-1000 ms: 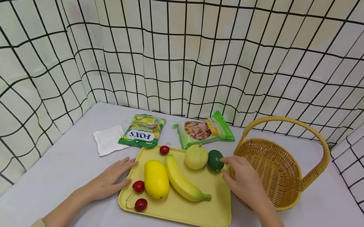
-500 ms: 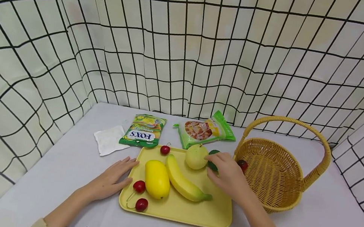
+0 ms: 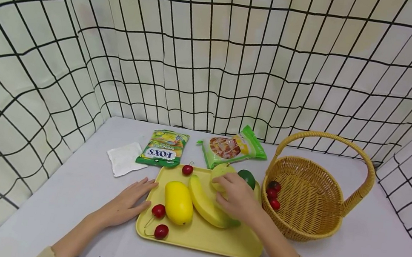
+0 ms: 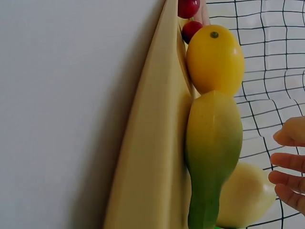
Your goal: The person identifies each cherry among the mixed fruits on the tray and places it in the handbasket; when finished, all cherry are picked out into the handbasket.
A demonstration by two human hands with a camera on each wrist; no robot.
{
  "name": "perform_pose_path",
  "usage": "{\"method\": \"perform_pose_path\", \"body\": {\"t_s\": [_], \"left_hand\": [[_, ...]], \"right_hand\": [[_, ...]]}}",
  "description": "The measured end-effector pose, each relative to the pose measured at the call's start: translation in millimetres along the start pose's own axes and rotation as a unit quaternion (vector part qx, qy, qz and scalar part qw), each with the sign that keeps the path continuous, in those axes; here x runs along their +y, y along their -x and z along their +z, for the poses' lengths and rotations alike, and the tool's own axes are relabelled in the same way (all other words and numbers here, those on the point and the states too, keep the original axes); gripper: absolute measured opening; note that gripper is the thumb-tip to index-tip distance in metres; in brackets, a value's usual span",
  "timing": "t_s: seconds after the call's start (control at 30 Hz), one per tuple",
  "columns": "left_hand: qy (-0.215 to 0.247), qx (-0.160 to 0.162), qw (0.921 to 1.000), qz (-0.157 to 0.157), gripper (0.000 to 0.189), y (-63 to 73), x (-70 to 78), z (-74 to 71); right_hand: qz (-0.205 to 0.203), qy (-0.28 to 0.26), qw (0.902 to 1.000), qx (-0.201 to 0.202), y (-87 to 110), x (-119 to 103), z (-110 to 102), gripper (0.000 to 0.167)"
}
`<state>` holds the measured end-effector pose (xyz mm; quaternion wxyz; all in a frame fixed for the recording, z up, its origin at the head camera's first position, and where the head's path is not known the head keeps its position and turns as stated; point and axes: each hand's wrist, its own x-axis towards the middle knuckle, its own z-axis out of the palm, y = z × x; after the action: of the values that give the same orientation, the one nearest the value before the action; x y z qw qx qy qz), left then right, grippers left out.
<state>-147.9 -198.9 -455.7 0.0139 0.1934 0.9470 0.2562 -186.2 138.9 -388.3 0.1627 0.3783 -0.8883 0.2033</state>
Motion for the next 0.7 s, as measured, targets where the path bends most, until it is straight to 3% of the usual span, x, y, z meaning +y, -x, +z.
{"method": "perform_pose_path", "body": {"t_s": [0.4, 0.7], "left_hand": [[-0.001, -0.004, 1.0, -0.007, 0.057, -0.7, 1.2, 0.1], [0.001, -0.004, 1.0, -0.005, 0.057, -0.7, 1.4, -0.5]], "right_hand": [[-0.027, 0.01, 0.9994, -0.018, -21.9, -5, 11, 0.026], [-0.02, 0.018, 0.9984, -0.051, -38.1, -8, 16, 0.026]]}}
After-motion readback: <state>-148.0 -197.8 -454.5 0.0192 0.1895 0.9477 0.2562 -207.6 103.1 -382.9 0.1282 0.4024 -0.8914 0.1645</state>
